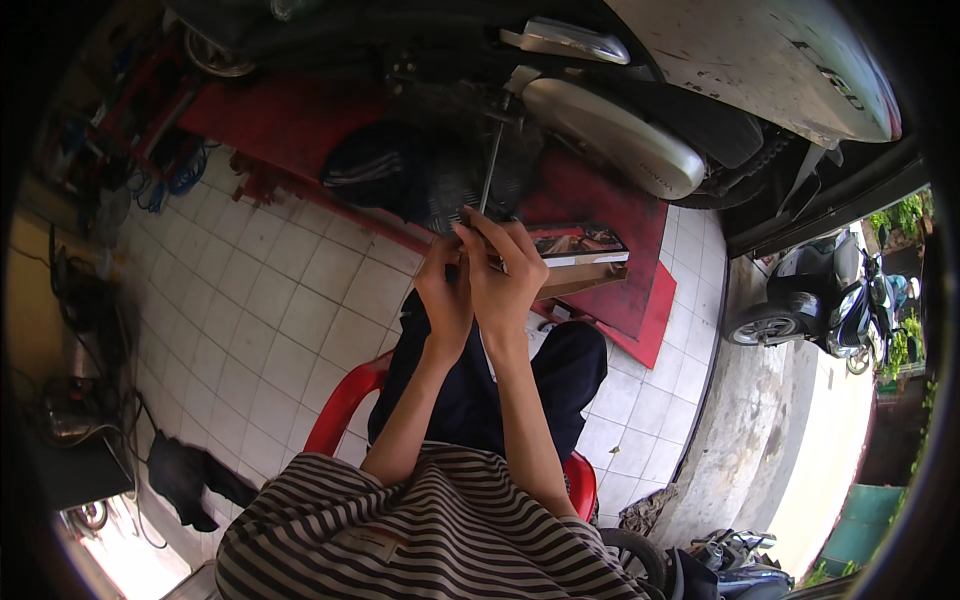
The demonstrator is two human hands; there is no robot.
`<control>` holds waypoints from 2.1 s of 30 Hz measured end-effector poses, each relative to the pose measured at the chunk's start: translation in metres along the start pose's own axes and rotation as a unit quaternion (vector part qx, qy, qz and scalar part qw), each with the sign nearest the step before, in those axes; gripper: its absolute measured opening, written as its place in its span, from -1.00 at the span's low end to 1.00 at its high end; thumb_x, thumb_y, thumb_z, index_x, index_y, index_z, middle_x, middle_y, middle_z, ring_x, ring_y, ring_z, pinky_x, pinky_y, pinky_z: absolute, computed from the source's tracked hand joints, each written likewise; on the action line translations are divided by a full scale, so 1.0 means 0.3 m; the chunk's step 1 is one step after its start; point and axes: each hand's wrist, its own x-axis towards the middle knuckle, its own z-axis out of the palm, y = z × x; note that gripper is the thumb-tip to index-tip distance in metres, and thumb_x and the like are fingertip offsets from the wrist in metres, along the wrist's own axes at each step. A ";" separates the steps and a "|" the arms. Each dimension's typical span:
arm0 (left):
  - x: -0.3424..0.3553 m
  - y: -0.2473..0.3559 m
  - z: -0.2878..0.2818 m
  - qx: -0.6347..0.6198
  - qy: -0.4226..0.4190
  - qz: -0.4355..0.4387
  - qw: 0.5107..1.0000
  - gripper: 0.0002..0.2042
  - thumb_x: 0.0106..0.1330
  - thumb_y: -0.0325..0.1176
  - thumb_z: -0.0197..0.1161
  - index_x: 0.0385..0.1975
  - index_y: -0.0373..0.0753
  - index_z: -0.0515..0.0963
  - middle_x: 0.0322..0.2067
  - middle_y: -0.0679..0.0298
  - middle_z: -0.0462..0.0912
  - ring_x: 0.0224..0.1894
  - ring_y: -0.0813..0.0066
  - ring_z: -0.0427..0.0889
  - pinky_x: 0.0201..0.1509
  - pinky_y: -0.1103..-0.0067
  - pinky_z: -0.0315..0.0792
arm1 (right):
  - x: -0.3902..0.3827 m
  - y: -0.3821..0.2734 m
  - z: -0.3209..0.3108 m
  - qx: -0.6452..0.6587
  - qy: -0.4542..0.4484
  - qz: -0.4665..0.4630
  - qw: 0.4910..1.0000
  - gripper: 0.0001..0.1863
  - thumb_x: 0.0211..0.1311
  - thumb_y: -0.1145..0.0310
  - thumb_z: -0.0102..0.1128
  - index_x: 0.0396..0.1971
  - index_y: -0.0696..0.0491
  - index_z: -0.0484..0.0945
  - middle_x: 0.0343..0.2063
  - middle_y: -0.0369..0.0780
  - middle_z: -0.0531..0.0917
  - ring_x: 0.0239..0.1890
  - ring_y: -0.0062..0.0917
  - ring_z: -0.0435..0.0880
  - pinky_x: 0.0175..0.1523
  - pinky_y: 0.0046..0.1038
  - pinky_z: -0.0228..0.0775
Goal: The person uses a T-handle socket wrench to loosen and tighten bolts on a scooter. They handle small parts one at a time and place them into a cardboard box on their lap while sitting on a chair.
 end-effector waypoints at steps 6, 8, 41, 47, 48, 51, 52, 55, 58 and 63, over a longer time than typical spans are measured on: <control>0.000 0.042 0.005 -0.226 0.017 -0.155 0.961 -0.82 0.52 -0.50 0.09 0.00 -0.36 0.31 -0.30 0.15 0.67 -0.20 0.55 0.65 -0.11 0.64 0.49 | -0.051 0.040 -0.038 -0.070 0.063 -0.070 0.993 -0.68 0.23 0.45 0.37 -0.01 0.05 0.65 -0.19 -0.16 0.61 -0.21 -0.45 0.63 -0.22 -0.48 0.50; 0.006 0.048 0.004 -0.261 0.002 -0.167 0.951 -0.78 0.53 -0.49 0.07 0.06 -0.32 0.25 -0.25 0.05 0.68 -0.15 0.48 0.68 -0.07 0.61 0.53 | -0.122 0.100 -0.068 -0.183 0.149 -0.008 0.972 -0.65 0.32 0.41 0.31 0.08 0.11 0.56 -0.09 -0.13 0.58 -0.09 -0.44 0.62 -0.10 -0.48 0.49; 0.009 0.064 0.021 -0.023 -0.042 -0.011 0.999 -0.84 0.45 -0.40 0.11 -0.32 -0.37 0.52 -0.48 0.13 0.58 -0.43 0.25 0.62 -0.35 0.42 0.41 | -0.143 0.044 -0.089 0.026 0.028 0.063 0.997 -0.66 0.34 0.48 0.19 0.09 0.17 0.51 0.00 -0.04 0.60 0.06 -0.22 0.59 0.22 -0.28 0.35; 0.003 0.068 0.046 -0.121 -0.049 -0.107 0.986 -0.84 0.48 -0.40 0.16 -0.21 -0.37 0.62 -0.31 0.15 0.74 -0.23 0.37 0.75 -0.14 0.53 0.53 | -0.196 0.201 -0.126 0.148 0.010 0.213 0.966 -0.66 0.53 0.34 0.04 0.13 0.24 0.43 -0.06 -0.05 0.66 -0.09 -0.41 0.66 0.04 -0.41 0.44; -0.008 0.059 0.044 -0.140 -0.048 -0.139 0.979 -0.83 0.48 -0.41 0.18 -0.21 -0.40 0.61 -0.28 0.15 0.75 -0.19 0.44 0.74 -0.10 0.56 0.53 | -0.200 0.211 -0.132 0.142 -0.016 0.226 0.964 -0.67 0.58 0.30 -0.03 0.12 0.23 0.45 -0.10 -0.08 0.69 -0.13 -0.51 0.68 -0.01 -0.49 0.45; -0.007 0.057 0.041 -0.206 -0.036 -0.180 0.961 -0.87 0.47 -0.45 0.20 -0.16 -0.40 0.59 -0.29 0.23 0.74 -0.17 0.56 0.71 -0.09 0.64 0.51 | -0.200 0.245 -0.123 0.191 0.024 0.273 0.943 -0.64 0.55 0.27 0.04 0.12 0.23 0.46 -0.15 -0.16 0.70 -0.06 -0.54 0.66 0.03 -0.49 0.44; -0.003 0.041 0.031 -0.201 -0.032 -0.165 0.965 -0.88 0.47 -0.47 0.20 -0.16 -0.39 0.57 -0.30 0.25 0.72 -0.20 0.58 0.71 -0.12 0.66 0.50 | -0.198 0.240 -0.090 0.227 0.064 0.276 0.932 -0.64 0.56 0.25 0.03 0.10 0.24 0.49 -0.19 -0.19 0.69 -0.09 -0.57 0.64 0.01 -0.49 0.44; -0.005 0.032 0.031 -0.237 -0.046 -0.208 0.948 -0.89 0.47 -0.49 0.19 -0.18 -0.41 0.55 -0.32 0.25 0.71 -0.25 0.60 0.70 -0.13 0.67 0.50 | -0.175 0.245 -0.102 0.336 0.023 0.294 0.894 -0.63 0.58 0.23 -0.01 0.06 0.25 0.51 -0.21 -0.22 0.68 -0.12 -0.59 0.63 -0.01 -0.50 0.44; 0.002 0.050 0.024 -0.231 -0.052 -0.198 0.951 -0.87 0.44 -0.44 0.26 -0.20 -0.40 0.57 -0.34 0.27 0.70 -0.33 0.65 0.63 -0.19 0.67 0.47 | -0.166 0.228 -0.104 0.337 0.043 0.304 0.890 -0.68 0.59 0.24 -0.04 -0.04 0.23 0.52 -0.25 -0.25 0.65 -0.20 -0.63 0.60 -0.06 -0.56 0.41; -0.017 0.013 0.033 -0.191 -0.042 -0.185 0.963 -0.85 0.41 -0.42 0.30 -0.20 -0.39 0.61 -0.34 0.30 0.70 -0.31 0.69 0.59 -0.18 0.68 0.45 | -0.149 0.203 -0.111 0.389 0.058 0.326 0.860 -0.71 0.59 0.27 -0.06 -0.05 0.22 0.48 -0.20 -0.19 0.68 -0.13 -0.56 0.69 -0.04 -0.55 0.44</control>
